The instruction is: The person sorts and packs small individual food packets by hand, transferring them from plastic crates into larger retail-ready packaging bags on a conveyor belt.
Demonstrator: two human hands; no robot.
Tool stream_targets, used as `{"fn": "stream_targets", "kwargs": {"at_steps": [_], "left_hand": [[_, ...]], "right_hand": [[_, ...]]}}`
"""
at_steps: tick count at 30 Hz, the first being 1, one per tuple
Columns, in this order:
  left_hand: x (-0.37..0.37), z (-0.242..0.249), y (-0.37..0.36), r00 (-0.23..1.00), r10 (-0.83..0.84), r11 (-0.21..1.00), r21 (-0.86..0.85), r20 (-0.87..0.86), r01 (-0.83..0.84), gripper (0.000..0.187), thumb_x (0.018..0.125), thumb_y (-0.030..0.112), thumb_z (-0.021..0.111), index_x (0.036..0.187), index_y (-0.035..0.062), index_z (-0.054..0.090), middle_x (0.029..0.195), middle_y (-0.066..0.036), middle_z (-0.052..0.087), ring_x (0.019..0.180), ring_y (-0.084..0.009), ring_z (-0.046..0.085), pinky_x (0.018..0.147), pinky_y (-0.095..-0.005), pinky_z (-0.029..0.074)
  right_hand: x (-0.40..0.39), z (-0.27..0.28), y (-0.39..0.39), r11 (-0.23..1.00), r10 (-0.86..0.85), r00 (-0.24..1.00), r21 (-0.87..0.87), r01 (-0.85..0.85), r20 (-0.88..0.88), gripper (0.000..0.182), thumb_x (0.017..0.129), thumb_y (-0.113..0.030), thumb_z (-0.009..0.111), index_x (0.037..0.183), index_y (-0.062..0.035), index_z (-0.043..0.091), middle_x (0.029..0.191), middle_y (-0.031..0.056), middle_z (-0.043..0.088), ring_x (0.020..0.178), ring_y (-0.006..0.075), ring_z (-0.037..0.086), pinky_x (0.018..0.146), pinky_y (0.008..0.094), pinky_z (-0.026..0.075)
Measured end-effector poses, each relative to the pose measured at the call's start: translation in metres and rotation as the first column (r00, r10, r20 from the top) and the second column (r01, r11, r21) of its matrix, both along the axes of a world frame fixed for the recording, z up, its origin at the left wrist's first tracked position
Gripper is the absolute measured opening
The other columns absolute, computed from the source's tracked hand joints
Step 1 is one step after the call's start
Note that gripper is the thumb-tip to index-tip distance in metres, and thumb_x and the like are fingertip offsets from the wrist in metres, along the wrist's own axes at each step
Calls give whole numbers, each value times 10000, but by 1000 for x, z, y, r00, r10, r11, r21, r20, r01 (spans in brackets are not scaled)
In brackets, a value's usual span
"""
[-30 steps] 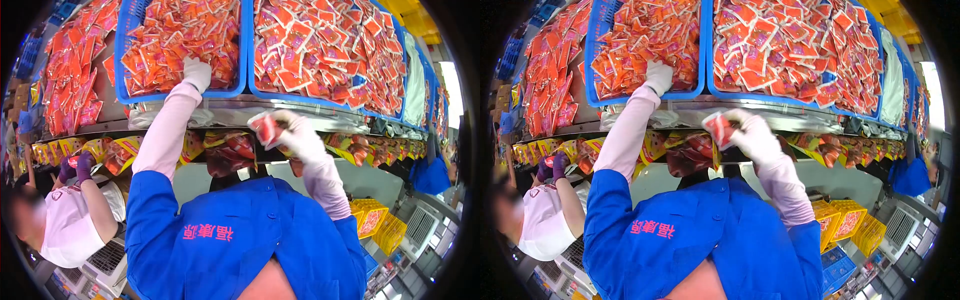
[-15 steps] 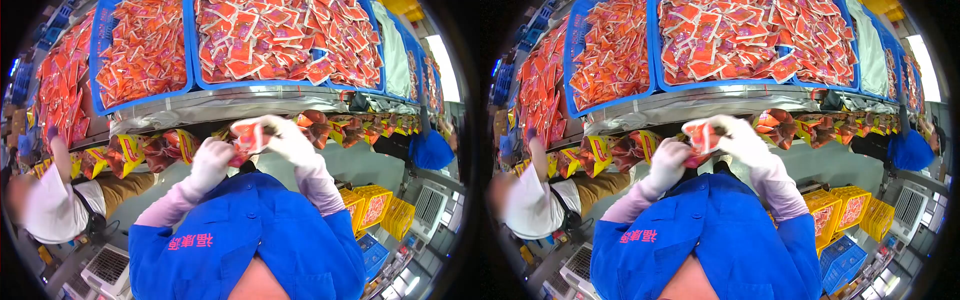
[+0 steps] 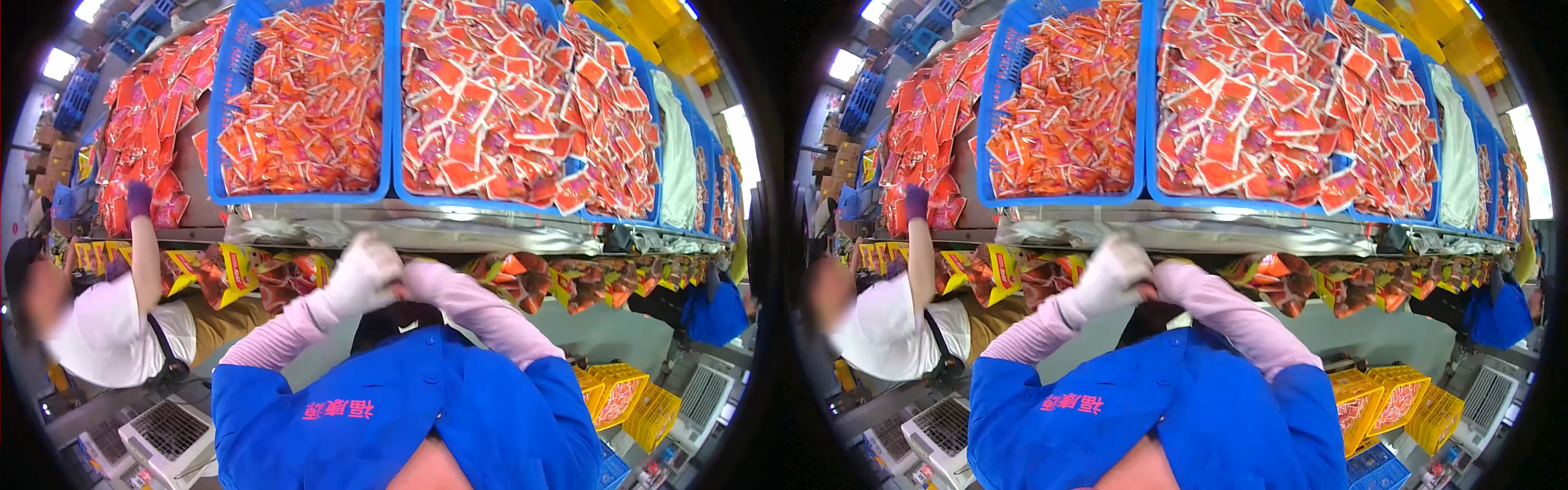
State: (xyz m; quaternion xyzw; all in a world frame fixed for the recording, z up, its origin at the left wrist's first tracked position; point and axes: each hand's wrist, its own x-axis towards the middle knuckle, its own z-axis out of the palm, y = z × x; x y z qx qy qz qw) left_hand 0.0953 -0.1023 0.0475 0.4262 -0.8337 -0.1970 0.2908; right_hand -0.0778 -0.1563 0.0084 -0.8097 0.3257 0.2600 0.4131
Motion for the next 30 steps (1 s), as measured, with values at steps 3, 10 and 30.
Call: {"fn": "stream_targets", "kwargs": {"at_steps": [3,10,30], "left_hand": [[74,-6,-70,874,454,885,-202,171,-420,213,678,191,778,807,82,649,816,-110,644,829,-328,629,780,-453,472],[140,-109,-158,483,182,709,226,857,-668,282,832,283,669,1039,97,719,977,-137,740,927,-345,709,820,-473,550],[-82,-37,22,876,-136,990,32,462,136,82,769,178,649,771,96,655,718,-59,633,769,-237,653,1058,-492,436]], "right_hand": [[-28,80,-69,918,-321,860,-94,386,396,250,839,-285,640,971,-97,738,906,161,720,901,323,690,830,424,537],[-43,-55,-202,520,-518,835,-705,481,188,352,797,-337,727,1039,-82,726,991,192,714,941,368,681,881,450,529],[-91,47,10,983,49,989,-167,-72,-139,229,856,-244,612,943,-83,750,889,160,724,884,347,706,779,440,551]]}}
